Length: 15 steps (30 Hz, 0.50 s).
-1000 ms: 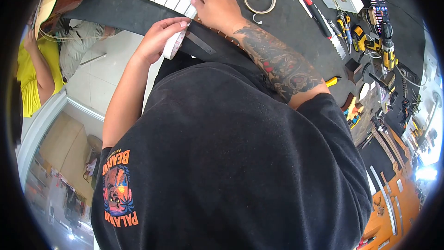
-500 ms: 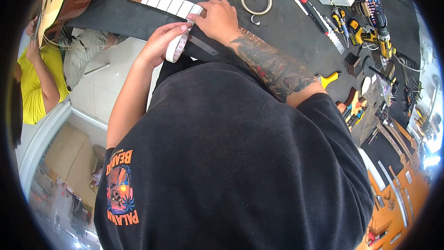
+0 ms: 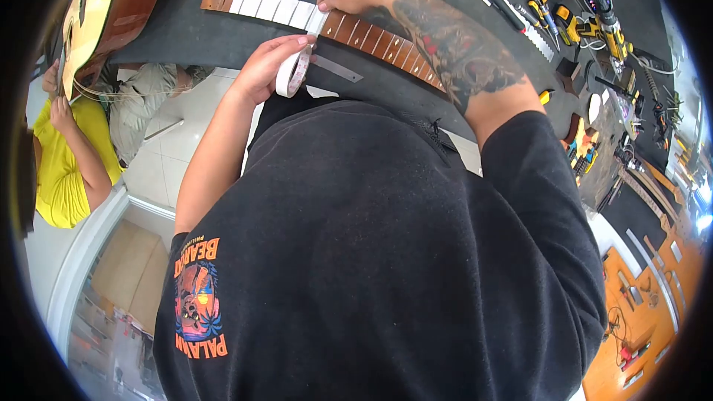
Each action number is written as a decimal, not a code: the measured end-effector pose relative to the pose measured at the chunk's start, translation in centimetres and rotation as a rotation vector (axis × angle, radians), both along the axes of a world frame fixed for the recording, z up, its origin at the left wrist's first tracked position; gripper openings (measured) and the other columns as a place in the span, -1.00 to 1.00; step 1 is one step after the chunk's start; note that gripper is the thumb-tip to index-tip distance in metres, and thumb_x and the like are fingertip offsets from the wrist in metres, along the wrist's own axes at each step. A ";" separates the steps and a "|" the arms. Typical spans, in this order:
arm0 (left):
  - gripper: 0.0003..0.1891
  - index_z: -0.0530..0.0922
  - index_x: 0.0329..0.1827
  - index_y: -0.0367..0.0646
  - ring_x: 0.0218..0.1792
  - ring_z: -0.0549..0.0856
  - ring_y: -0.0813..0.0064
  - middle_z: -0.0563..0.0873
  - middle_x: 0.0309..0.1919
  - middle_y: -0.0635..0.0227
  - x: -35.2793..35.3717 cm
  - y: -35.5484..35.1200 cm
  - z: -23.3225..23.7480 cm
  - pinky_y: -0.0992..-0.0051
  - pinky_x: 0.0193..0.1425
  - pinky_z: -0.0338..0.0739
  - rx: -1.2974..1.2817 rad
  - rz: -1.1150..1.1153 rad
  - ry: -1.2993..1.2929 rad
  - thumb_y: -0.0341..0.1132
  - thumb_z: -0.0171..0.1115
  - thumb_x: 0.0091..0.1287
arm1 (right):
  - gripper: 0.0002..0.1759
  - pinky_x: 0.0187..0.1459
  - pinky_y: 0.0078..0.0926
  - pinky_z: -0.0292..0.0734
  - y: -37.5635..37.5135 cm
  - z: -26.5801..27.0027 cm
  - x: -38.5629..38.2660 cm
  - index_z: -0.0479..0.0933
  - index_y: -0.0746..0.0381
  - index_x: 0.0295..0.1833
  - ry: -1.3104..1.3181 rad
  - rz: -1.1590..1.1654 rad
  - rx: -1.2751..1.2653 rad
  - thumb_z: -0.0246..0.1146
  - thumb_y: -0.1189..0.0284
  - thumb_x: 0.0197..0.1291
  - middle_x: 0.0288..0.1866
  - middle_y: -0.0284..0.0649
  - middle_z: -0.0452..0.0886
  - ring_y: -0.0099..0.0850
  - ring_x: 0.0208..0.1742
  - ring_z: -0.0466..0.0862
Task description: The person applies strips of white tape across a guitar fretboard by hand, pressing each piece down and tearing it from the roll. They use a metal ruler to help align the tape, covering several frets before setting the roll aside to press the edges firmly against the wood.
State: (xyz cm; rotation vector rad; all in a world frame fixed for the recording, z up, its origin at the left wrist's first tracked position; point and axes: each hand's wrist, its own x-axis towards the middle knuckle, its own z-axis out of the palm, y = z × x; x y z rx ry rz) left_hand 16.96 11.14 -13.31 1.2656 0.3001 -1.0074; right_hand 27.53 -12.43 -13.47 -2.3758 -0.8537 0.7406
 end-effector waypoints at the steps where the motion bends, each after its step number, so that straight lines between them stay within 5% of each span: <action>1: -0.49 0.61 0.29 -0.27 -0.04 0.76 0.49 0.75 -0.02 0.23 0.1 0.1 -0.1 0.52 -0.07 0.68 -0.003 -0.007 0.005 -0.06 0.32 0.45 | -0.75 -0.03 -0.14 0.62 0.1 -0.3 0.2 0.75 0.18 -0.01 0.037 0.006 -0.005 0.30 0.30 0.34 -0.17 -0.09 0.79 -0.09 -0.08 0.76; 5: -0.49 0.60 0.31 -0.24 -0.03 0.75 0.51 0.75 0.03 0.23 0.0 0.2 0.0 0.52 -0.06 0.68 -0.043 -0.009 0.007 -0.06 0.30 0.46 | -0.70 -0.10 -0.01 0.61 -0.1 1.3 -1.2 0.69 0.30 -0.11 -0.247 -0.143 -0.096 0.40 0.27 0.23 -0.21 0.08 0.77 -0.07 -0.14 0.80; 8: -0.47 0.55 0.37 -0.22 -0.03 0.74 0.52 0.73 0.05 0.24 -0.2 0.5 1.0 0.51 -0.04 0.68 -0.066 -0.033 -0.031 -0.08 0.30 0.46 | -0.81 -0.07 -0.12 0.63 0.3 1.0 -6.5 0.73 0.15 -0.05 -0.589 -0.456 0.117 0.29 0.35 0.33 -0.24 -0.12 0.75 -0.09 -0.15 0.75; 15: -0.38 0.43 0.46 -0.20 0.22 0.63 0.41 0.59 0.27 0.19 -0.7 1.6 0.0 0.42 0.08 0.69 -0.232 -0.107 -0.118 -0.18 0.39 0.38 | -0.83 -0.24 -0.24 0.61 2.5 0.7 -19.0 0.65 0.18 -0.26 -0.448 -0.528 0.031 0.33 0.31 0.27 -0.31 -0.25 0.62 -0.21 -0.23 0.72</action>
